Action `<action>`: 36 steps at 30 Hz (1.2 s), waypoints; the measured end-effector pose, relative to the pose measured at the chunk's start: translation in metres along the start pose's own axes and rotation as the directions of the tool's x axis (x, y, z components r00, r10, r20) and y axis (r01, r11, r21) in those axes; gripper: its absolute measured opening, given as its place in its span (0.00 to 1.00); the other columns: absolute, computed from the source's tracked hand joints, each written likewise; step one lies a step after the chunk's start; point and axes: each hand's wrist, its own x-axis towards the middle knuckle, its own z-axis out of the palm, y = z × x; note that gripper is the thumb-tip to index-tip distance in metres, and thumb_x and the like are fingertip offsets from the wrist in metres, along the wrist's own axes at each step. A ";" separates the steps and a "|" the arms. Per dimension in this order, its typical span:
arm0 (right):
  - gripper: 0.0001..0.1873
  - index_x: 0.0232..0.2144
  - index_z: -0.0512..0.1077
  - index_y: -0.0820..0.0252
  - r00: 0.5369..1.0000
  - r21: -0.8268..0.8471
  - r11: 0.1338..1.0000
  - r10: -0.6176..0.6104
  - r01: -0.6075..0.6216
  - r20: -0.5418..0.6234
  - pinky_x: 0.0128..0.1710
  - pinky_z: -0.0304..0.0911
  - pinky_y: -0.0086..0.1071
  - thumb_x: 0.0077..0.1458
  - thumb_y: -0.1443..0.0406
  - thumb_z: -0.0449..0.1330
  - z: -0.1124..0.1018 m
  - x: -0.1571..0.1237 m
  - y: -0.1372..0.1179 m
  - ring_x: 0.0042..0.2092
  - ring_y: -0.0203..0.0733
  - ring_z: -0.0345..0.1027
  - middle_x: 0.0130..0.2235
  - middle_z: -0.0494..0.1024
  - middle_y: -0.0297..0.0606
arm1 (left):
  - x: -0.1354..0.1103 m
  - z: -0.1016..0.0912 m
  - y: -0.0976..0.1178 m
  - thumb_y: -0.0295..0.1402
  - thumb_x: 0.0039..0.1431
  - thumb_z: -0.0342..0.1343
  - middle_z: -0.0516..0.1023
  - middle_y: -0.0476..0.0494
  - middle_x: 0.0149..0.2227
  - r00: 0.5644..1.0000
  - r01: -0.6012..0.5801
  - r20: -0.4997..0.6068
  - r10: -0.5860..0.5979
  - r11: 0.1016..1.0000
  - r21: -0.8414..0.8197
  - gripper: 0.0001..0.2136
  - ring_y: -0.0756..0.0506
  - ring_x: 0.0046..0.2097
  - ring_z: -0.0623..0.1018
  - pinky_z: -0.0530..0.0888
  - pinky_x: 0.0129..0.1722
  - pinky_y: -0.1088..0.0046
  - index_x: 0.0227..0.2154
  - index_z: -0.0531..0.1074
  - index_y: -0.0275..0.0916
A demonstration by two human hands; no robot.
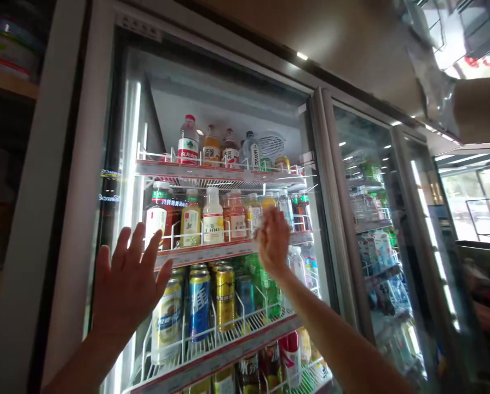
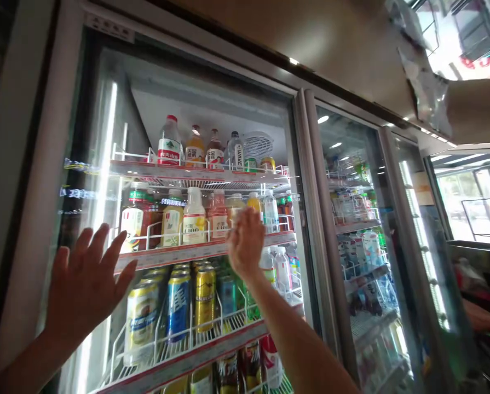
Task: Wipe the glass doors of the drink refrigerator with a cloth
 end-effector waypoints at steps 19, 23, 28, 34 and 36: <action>0.27 0.62 0.52 0.54 0.823 0.146 0.839 -0.543 0.524 0.169 0.64 0.44 0.53 0.62 0.59 0.44 0.002 0.060 -0.092 0.67 0.45 0.42 0.65 0.55 0.34 | -0.011 -0.012 -0.019 0.34 0.61 0.47 0.58 0.31 0.62 0.995 -0.053 -0.080 0.052 0.999 -0.008 0.24 0.39 0.66 0.54 0.52 0.63 0.54 0.60 0.55 0.37; 0.28 0.62 0.53 0.62 0.989 0.007 1.000 -0.007 0.006 0.150 0.62 0.45 0.56 0.61 0.61 0.43 0.005 0.110 -0.083 0.67 0.53 0.41 0.66 0.50 0.42 | -0.036 -0.025 -0.028 0.33 0.60 0.48 0.64 0.30 0.59 0.994 -0.110 -0.012 0.111 0.993 0.047 0.19 0.39 0.65 0.57 0.53 0.63 0.54 0.54 0.61 0.35; 0.27 0.61 0.54 0.57 0.709 0.262 0.723 -0.686 0.639 0.166 0.62 0.49 0.51 0.60 0.58 0.47 -0.004 0.024 -0.129 0.66 0.49 0.42 0.65 0.55 0.37 | -0.079 -0.047 -0.038 0.31 0.60 0.48 0.67 0.29 0.56 0.993 -0.114 0.035 0.112 0.992 0.054 0.16 0.41 0.65 0.57 0.51 0.64 0.58 0.50 0.64 0.33; 0.26 0.61 0.53 0.60 0.855 0.240 0.857 -0.497 0.455 0.151 0.63 0.44 0.54 0.63 0.59 0.43 0.006 0.060 -0.158 0.66 0.50 0.41 0.65 0.54 0.39 | -0.088 -0.057 -0.045 0.31 0.60 0.46 0.67 0.34 0.57 0.994 -0.064 0.088 0.062 0.998 0.024 0.16 0.42 0.63 0.60 0.52 0.64 0.59 0.51 0.62 0.38; 0.27 0.61 0.54 0.62 0.898 0.215 0.902 -0.410 0.373 0.161 0.63 0.43 0.55 0.61 0.59 0.45 0.005 0.068 -0.167 0.67 0.53 0.39 0.66 0.52 0.42 | -0.082 -0.057 -0.041 0.32 0.60 0.46 0.66 0.33 0.57 0.997 -0.012 0.082 0.011 1.000 0.013 0.18 0.41 0.63 0.61 0.53 0.63 0.57 0.54 0.60 0.39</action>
